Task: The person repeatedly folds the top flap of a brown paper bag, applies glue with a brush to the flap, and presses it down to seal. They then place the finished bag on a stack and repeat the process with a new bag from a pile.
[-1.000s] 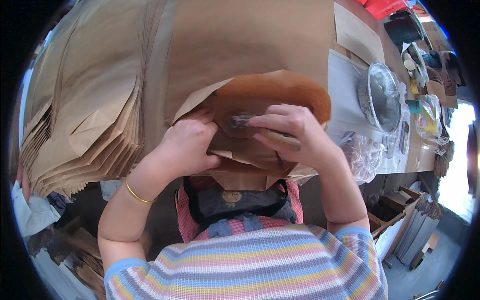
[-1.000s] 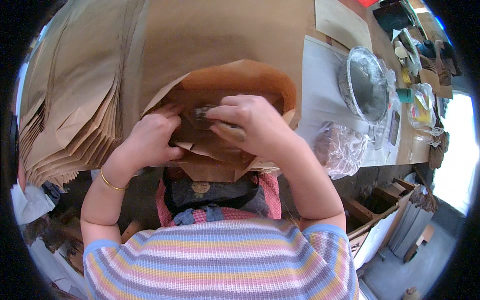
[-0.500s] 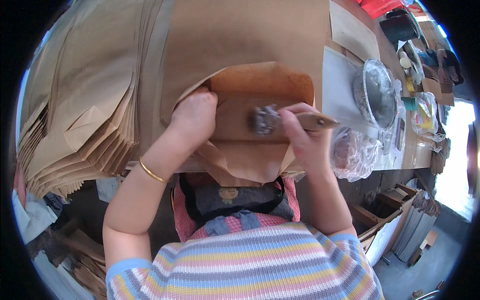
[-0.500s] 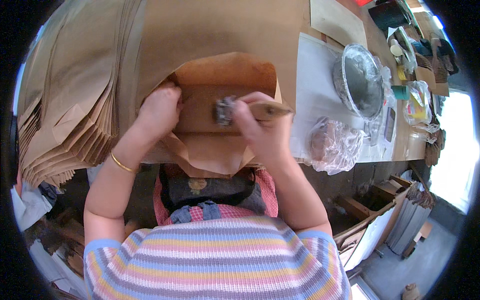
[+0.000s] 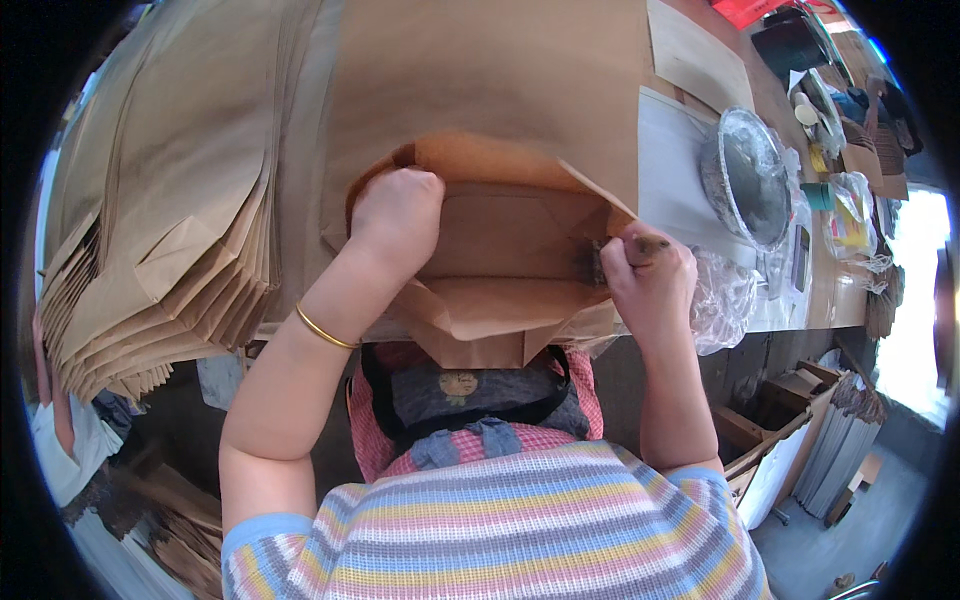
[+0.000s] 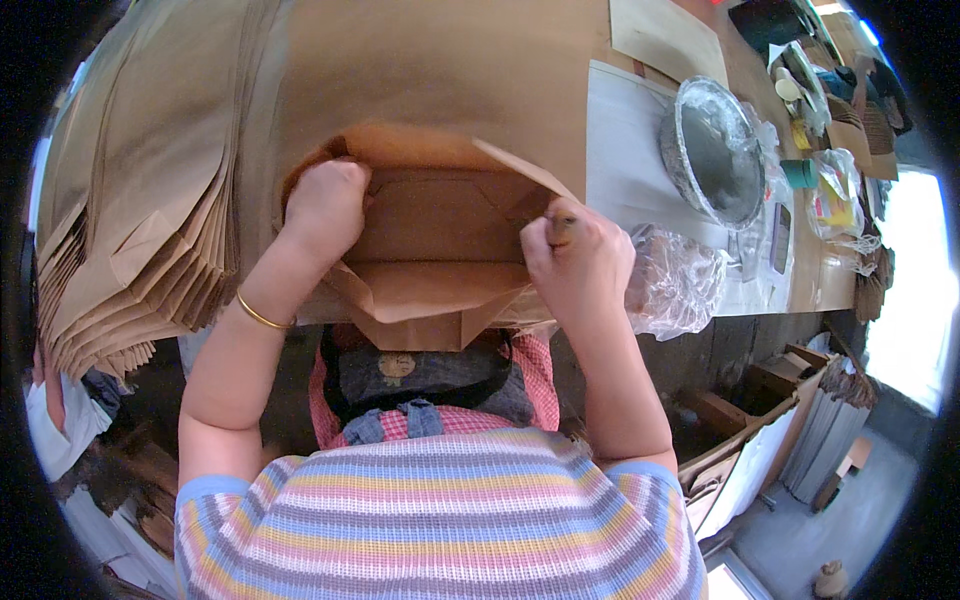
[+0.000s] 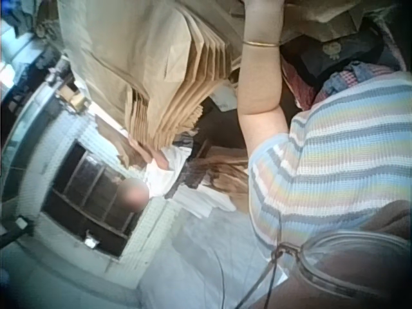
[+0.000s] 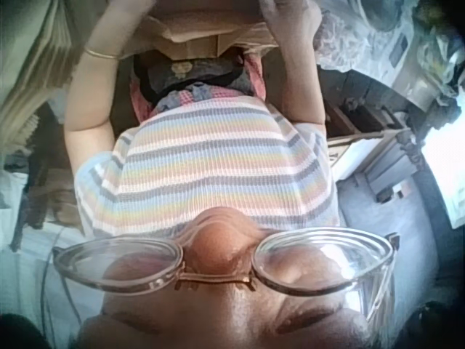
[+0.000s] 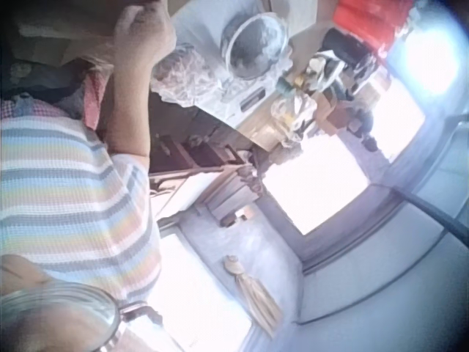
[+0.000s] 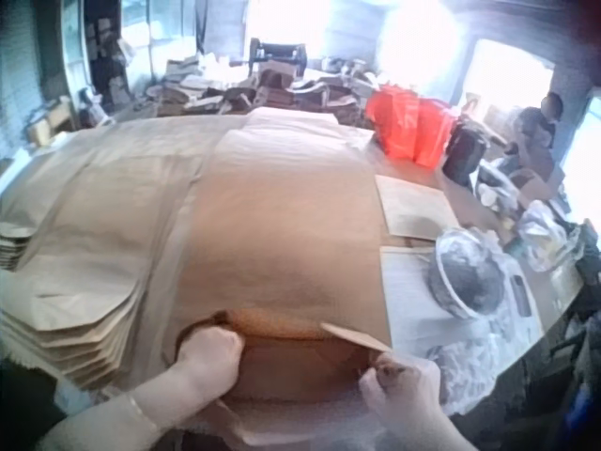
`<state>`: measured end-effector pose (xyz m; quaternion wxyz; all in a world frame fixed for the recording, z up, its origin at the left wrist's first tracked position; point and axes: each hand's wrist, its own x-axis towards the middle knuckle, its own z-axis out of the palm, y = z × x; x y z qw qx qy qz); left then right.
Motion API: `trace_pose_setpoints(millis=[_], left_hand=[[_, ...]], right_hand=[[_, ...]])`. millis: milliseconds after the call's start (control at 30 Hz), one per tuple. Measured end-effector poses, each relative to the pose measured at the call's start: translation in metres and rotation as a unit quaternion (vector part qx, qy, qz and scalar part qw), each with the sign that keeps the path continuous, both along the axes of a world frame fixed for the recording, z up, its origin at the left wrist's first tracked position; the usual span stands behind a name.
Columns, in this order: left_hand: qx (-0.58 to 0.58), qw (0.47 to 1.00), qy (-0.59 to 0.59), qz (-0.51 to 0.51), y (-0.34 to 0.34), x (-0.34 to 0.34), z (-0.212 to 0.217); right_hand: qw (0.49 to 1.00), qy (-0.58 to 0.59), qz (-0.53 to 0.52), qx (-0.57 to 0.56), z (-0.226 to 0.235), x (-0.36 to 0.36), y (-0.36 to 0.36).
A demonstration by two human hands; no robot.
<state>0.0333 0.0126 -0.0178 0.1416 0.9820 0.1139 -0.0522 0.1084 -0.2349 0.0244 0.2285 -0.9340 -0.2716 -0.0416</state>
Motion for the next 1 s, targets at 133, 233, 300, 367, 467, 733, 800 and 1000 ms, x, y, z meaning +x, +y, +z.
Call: trace_pose_setpoints(millis=[133,233,300,367,467,733,800,1000], left_hand=[[0.093,0.995,0.010,-0.041,-0.009,0.002,0.002],[0.111,0.992,0.000,-0.055,-0.015,0.003,0.004],[0.122,0.991,-0.022,-0.059,-0.018,0.003,0.003],[0.125,0.989,-0.049,-0.066,-0.024,0.004,-0.001],[0.084,0.970,0.033,-0.224,-0.020,0.005,0.030],[0.086,0.987,-0.130,0.046,0.031,-0.059,-0.056],[0.094,0.988,-0.121,0.014,0.005,-0.045,-0.053],[0.048,0.989,-0.107,-0.087,0.004,-0.056,-0.044]], right_hand=[[0.874,0.331,-0.005,0.355,0.011,0.010,-0.007],[0.686,0.323,-0.013,0.652,-0.036,0.044,0.006],[0.602,0.360,-0.055,0.711,-0.076,0.050,0.025],[0.501,0.453,0.003,0.738,-0.103,0.041,0.045],[0.358,0.554,0.124,0.741,-0.112,0.025,0.063],[0.321,0.602,0.143,0.717,-0.112,0.033,0.058],[0.333,0.602,0.150,0.711,-0.115,0.032,0.056],[0.395,0.606,0.168,0.669,-0.113,0.030,0.056]])
